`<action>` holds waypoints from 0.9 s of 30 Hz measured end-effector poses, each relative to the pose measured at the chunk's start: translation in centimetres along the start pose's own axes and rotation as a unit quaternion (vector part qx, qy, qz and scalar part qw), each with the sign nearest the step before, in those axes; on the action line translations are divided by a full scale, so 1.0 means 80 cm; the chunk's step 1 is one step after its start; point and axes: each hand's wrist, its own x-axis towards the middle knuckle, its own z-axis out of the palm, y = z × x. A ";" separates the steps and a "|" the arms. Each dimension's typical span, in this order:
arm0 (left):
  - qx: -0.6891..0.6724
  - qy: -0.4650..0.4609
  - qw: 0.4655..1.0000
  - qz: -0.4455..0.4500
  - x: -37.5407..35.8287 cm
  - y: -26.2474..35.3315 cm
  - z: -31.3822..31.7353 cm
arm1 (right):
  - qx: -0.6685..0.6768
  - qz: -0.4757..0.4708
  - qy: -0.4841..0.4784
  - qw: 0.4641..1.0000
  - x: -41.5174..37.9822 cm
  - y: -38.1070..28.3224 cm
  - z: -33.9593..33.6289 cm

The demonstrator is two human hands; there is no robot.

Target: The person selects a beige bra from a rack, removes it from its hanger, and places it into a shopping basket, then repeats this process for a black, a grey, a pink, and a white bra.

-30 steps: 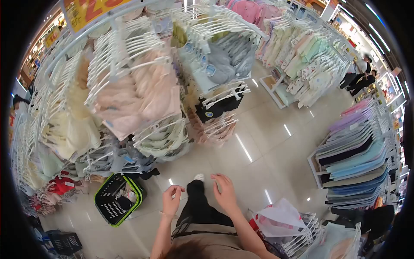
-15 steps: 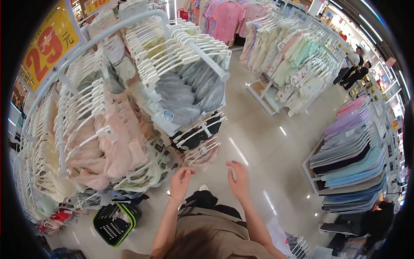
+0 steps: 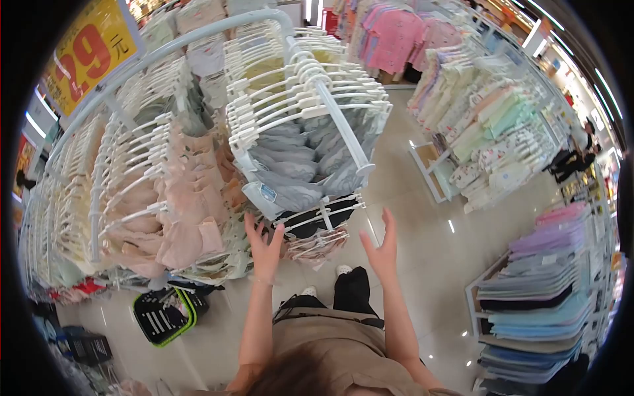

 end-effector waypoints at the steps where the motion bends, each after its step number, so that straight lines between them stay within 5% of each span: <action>1: -0.014 0.004 1.000 -0.019 0.004 -0.001 0.004 | 0.032 0.033 -0.014 0.999 0.017 0.010 0.004; 13: -0.081 0.038 0.996 0.006 0.016 0.001 0.027 | 0.239 0.143 -0.197 0.940 0.133 0.036 0.030; 15: -0.098 0.066 0.989 -0.087 0.004 0.006 0.024 | 0.265 0.143 -0.194 0.934 0.127 0.036 0.030; 19: -0.161 0.069 0.976 -0.126 -0.027 0.014 0.020 | 0.341 0.194 -0.213 0.895 0.113 0.018 0.004; 25: -0.346 0.056 0.922 -0.164 -0.090 0.030 0.020 | 0.453 0.343 -0.190 0.801 0.082 -0.007 -0.038; 27: -0.566 -0.098 0.815 -0.083 -0.103 0.028 0.032 | 0.477 0.359 -0.181 0.782 0.070 -0.012 -0.045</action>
